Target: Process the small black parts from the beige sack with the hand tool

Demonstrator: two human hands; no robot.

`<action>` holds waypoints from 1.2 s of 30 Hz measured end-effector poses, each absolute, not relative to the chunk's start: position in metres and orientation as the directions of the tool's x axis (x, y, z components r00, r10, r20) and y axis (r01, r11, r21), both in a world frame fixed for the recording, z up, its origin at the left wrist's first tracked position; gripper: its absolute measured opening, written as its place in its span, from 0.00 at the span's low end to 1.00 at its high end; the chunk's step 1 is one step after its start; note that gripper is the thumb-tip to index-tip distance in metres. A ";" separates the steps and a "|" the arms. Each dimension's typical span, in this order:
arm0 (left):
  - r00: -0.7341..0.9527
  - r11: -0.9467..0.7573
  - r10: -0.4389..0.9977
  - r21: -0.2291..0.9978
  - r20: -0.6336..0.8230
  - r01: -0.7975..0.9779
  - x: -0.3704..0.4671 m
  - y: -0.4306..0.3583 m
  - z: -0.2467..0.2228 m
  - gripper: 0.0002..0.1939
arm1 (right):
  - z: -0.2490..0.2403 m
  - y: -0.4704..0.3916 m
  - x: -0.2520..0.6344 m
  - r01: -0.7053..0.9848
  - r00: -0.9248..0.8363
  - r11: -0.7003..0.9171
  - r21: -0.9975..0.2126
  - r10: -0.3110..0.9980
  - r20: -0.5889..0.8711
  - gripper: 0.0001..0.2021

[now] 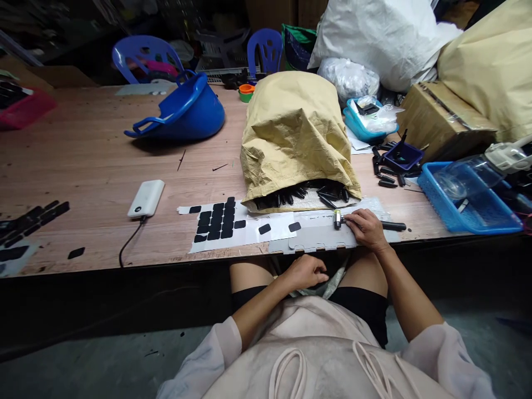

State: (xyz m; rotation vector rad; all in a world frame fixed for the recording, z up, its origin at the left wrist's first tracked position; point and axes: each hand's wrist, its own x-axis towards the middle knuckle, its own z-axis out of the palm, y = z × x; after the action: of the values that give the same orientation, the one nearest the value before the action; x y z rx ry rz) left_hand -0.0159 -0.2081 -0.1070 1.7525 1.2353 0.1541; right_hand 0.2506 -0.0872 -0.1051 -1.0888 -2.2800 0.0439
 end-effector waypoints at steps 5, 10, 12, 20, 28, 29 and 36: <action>0.069 0.086 0.987 0.849 -0.142 0.522 0.002 -0.132 -0.058 0.17 | -0.105 -0.088 0.251 0.682 -0.491 0.684 -0.260 0.691 0.530 0.10; -0.212 0.326 0.943 0.596 -0.255 0.734 0.030 -0.059 -0.044 0.26 | -0.103 -0.087 0.250 0.683 -0.489 0.681 -0.264 0.695 0.527 0.10; -0.226 0.343 0.935 0.545 -0.271 0.765 0.040 -0.047 -0.045 0.27 | -0.103 -0.087 0.250 0.684 -0.489 0.676 -0.275 0.704 0.515 0.10; -0.150 0.264 0.958 0.542 -0.246 0.798 0.019 -0.060 -0.035 0.10 | -0.103 -0.088 0.251 0.674 -0.489 0.679 -0.290 0.705 0.514 0.10; 0.078 -0.078 0.997 0.660 0.030 0.747 -0.045 -0.111 -0.061 0.07 | -0.102 -0.090 0.250 0.706 -0.501 0.665 -0.242 0.712 0.493 0.11; 0.078 -0.095 0.995 0.662 0.055 0.744 -0.047 -0.113 -0.069 0.07 | -0.101 -0.090 0.249 0.715 -0.498 0.661 -0.228 0.711 0.497 0.11; 0.091 -0.170 0.984 0.672 0.152 0.721 -0.048 -0.114 -0.099 0.09 | -0.104 -0.090 0.255 0.800 -0.442 0.577 -0.167 0.753 0.487 0.10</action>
State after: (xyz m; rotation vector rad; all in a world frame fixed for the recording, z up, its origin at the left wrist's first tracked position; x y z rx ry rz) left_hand -0.0481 -0.1142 -0.0994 1.9473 1.6718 0.8226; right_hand 0.2547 -0.0898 -0.1036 -1.2382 -2.2931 -0.1189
